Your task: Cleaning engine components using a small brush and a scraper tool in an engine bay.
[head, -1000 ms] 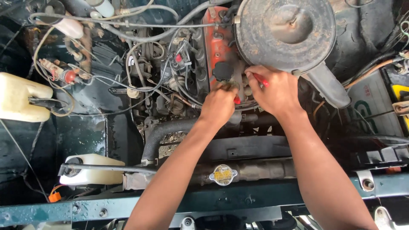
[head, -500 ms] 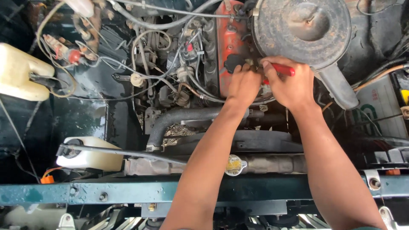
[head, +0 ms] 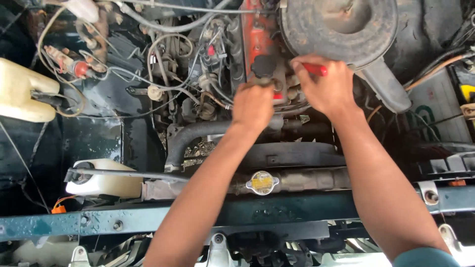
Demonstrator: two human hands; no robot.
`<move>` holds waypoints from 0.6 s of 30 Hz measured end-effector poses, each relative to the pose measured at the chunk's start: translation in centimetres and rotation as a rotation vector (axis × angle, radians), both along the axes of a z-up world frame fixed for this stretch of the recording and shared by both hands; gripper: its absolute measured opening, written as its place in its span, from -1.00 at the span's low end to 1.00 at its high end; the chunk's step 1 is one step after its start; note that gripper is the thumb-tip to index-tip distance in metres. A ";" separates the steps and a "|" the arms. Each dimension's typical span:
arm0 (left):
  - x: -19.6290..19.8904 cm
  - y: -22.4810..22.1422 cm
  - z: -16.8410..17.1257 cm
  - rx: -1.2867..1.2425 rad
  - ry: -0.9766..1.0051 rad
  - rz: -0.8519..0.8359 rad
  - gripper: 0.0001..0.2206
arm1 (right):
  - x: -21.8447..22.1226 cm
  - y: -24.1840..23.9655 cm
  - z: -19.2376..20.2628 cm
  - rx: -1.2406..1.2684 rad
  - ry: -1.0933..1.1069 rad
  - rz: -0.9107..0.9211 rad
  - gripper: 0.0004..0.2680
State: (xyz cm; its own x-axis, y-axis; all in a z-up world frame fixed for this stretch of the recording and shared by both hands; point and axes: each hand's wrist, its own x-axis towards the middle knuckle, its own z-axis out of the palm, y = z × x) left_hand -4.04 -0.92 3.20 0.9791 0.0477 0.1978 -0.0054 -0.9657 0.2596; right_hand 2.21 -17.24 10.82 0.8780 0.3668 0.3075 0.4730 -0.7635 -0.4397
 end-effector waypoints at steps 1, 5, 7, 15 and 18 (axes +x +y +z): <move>-0.8 2.1 -2.1 0.003 -0.004 -0.003 -0.88 | -0.2 0.1 0.3 0.003 -0.004 -0.003 -0.84; -3.2 6.0 -1.2 0.032 0.104 0.094 -0.85 | -1.4 1.2 1.6 -0.052 0.178 0.061 -0.80; -3.3 4.8 2.1 -0.023 0.058 0.084 -0.88 | -2.2 1.2 2.0 -0.128 0.253 0.046 -0.77; -1.7 7.9 2.5 -0.269 -0.320 -0.131 -0.92 | -2.8 2.5 1.4 -0.205 0.201 0.367 -0.75; -2.5 7.9 4.4 -0.197 -0.389 -0.135 -0.93 | -4.7 4.1 2.7 -0.217 0.142 0.458 -0.78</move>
